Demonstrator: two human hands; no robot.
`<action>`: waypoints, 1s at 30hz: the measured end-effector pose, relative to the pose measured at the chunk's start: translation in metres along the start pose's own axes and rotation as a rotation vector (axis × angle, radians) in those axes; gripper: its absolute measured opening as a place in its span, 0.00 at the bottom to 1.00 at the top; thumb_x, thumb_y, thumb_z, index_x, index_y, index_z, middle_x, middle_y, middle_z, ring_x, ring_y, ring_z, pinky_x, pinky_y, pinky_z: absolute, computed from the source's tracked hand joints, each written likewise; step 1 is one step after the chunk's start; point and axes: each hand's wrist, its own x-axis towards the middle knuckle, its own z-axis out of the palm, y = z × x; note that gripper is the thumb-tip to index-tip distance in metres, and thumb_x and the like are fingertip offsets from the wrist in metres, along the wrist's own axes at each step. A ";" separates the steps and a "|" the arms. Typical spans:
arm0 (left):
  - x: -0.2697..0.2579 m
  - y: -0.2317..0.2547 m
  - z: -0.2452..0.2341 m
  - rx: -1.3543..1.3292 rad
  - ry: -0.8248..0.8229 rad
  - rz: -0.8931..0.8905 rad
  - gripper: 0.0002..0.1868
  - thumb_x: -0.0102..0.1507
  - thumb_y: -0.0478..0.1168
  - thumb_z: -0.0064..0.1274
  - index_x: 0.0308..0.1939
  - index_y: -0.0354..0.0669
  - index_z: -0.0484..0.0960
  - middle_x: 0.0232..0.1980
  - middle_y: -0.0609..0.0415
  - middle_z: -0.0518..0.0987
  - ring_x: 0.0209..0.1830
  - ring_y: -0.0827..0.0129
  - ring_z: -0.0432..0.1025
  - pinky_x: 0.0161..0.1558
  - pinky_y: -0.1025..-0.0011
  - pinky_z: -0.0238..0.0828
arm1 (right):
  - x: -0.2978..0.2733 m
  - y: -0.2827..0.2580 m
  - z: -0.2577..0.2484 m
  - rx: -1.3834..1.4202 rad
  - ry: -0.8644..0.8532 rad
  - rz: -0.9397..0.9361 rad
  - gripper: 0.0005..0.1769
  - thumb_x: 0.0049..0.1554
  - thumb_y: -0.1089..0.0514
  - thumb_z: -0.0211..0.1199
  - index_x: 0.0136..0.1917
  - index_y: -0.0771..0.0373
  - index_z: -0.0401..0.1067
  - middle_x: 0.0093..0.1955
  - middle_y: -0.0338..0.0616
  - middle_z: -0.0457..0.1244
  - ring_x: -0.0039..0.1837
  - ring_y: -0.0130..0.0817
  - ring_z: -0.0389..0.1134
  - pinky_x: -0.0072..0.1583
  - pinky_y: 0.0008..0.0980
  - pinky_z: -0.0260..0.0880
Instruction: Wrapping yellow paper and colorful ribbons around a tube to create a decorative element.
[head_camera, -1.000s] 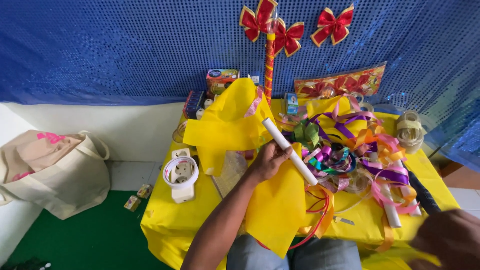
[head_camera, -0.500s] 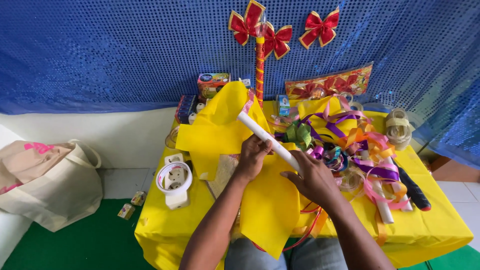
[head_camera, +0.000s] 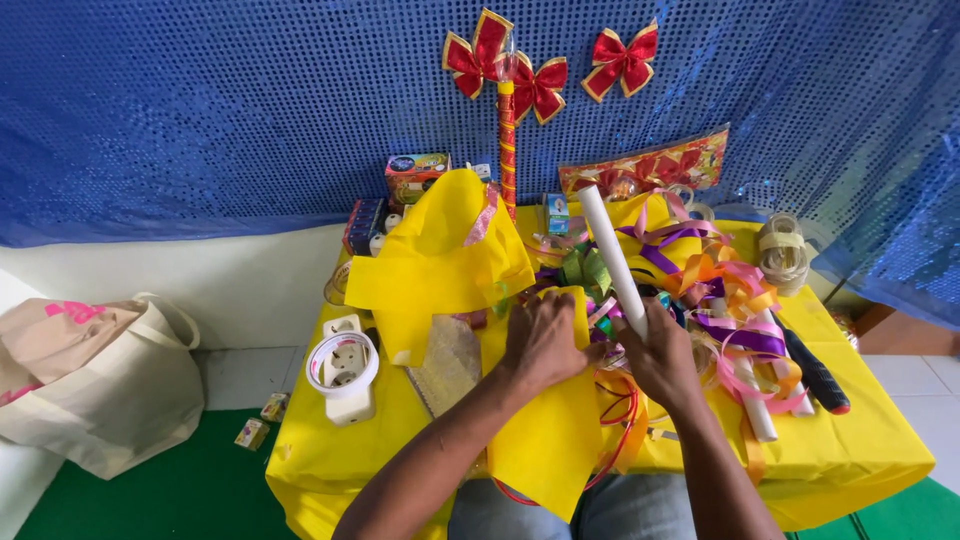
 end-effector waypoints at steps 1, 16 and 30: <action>0.000 0.003 0.007 0.002 0.001 0.003 0.51 0.53 0.79 0.47 0.60 0.37 0.74 0.52 0.41 0.78 0.57 0.50 0.75 0.57 0.54 0.73 | 0.000 0.004 0.000 0.001 0.004 0.000 0.11 0.59 0.54 0.67 0.55 0.56 0.76 0.39 0.51 0.71 0.47 0.53 0.74 0.50 0.51 0.71; -0.020 -0.053 -0.078 -0.509 0.048 -0.084 0.11 0.61 0.42 0.59 0.33 0.35 0.81 0.26 0.44 0.78 0.32 0.50 0.77 0.38 0.57 0.71 | -0.009 0.004 -0.011 0.360 -0.092 0.066 0.11 0.61 0.62 0.62 0.56 0.69 0.74 0.32 0.51 0.64 0.34 0.40 0.68 0.41 0.38 0.71; 0.037 -0.047 0.015 -1.905 0.299 -0.205 0.09 0.72 0.48 0.48 0.42 0.50 0.75 0.41 0.57 0.80 0.43 0.65 0.77 0.50 0.65 0.75 | -0.017 -0.025 -0.008 0.773 -0.049 0.076 0.21 0.59 0.56 0.63 0.59 0.76 0.75 0.58 0.60 0.71 0.57 0.45 0.74 0.64 0.52 0.71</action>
